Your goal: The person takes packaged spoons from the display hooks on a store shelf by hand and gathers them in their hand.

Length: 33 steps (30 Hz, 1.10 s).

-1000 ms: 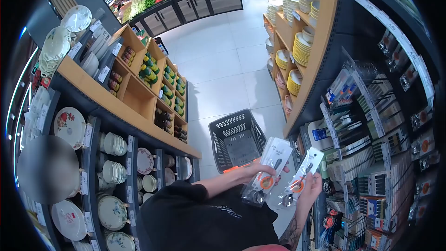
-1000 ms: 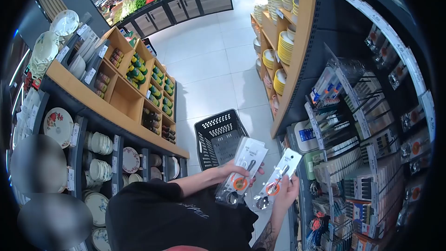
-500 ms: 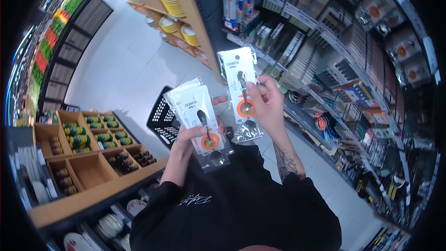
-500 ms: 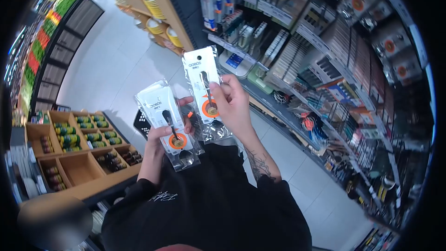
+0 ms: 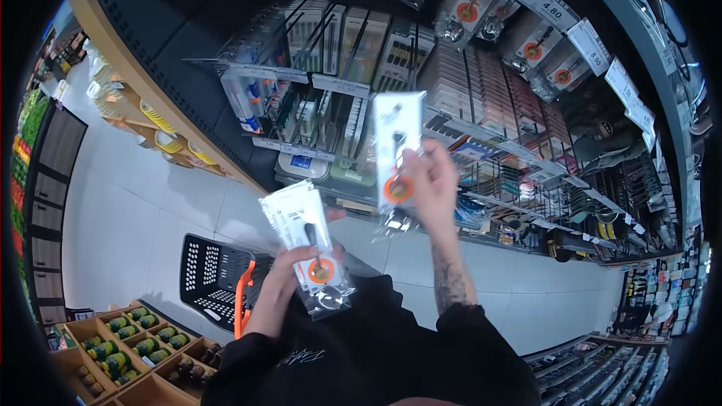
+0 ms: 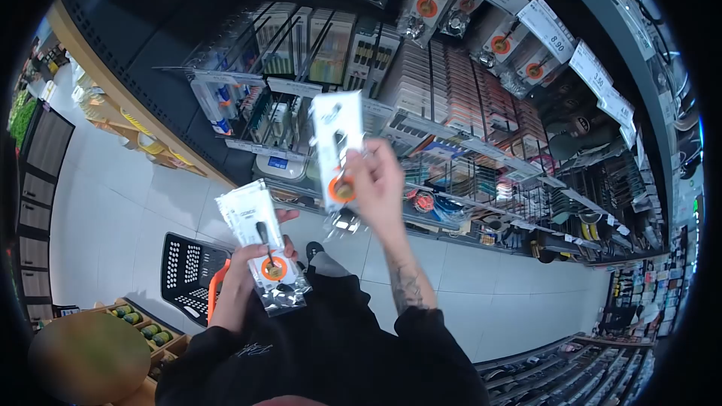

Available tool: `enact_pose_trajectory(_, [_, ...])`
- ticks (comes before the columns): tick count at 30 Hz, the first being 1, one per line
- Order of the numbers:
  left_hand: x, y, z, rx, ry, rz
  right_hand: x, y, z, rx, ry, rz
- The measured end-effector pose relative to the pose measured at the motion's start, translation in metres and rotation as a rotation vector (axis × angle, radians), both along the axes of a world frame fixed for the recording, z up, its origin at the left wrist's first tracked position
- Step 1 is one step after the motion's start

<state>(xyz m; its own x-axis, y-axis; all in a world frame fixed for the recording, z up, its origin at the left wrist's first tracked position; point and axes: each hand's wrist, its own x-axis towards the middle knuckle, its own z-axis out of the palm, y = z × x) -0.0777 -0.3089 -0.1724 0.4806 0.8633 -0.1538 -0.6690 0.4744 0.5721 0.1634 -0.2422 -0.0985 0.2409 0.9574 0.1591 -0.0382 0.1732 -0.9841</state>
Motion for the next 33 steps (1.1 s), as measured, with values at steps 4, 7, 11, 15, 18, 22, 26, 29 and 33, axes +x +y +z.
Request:
enact_pose_trajectory(4, [0.028,0.025,-0.004,0.012,-0.083,-0.072,0.034,0.049,0.054,0.194,-0.03,-0.016])
enact_pose_trajectory(7, [0.037,0.031,-0.009,0.041,-0.099,-0.086,0.043,0.073,0.068,0.274,-0.057,-0.043])
enact_pose_trajectory(11, [0.033,0.036,-0.025,-0.01,-0.097,-0.11,0.041,0.099,0.076,0.39,-0.096,-0.077])
enact_pose_trajectory(15, [0.037,0.027,-0.054,-0.135,-0.128,-0.159,0.036,0.118,0.084,0.49,-0.153,-0.113])
enact_pose_trajectory(18, [0.041,0.023,-0.062,-0.174,-0.116,-0.201,0.028,0.127,0.101,0.58,-0.158,-0.13])
enact_pose_trajectory(22, [0.04,0.013,-0.065,-0.212,-0.094,-0.201,0.022,0.134,0.111,0.602,-0.196,-0.192])
enact_pose_trajectory(26, [0.029,0.004,-0.067,-0.218,-0.076,-0.184,0.029,0.147,0.104,0.623,-0.176,-0.226])
enact_pose_trajectory(29, [0.023,-0.005,-0.077,-0.248,-0.05,-0.135,0.02,0.146,0.106,0.617,-0.146,-0.223])
enact_pose_trajectory(33, [0.019,-0.014,-0.078,-0.234,-0.067,-0.07,0.016,0.145,0.112,0.652,-0.143,-0.198])
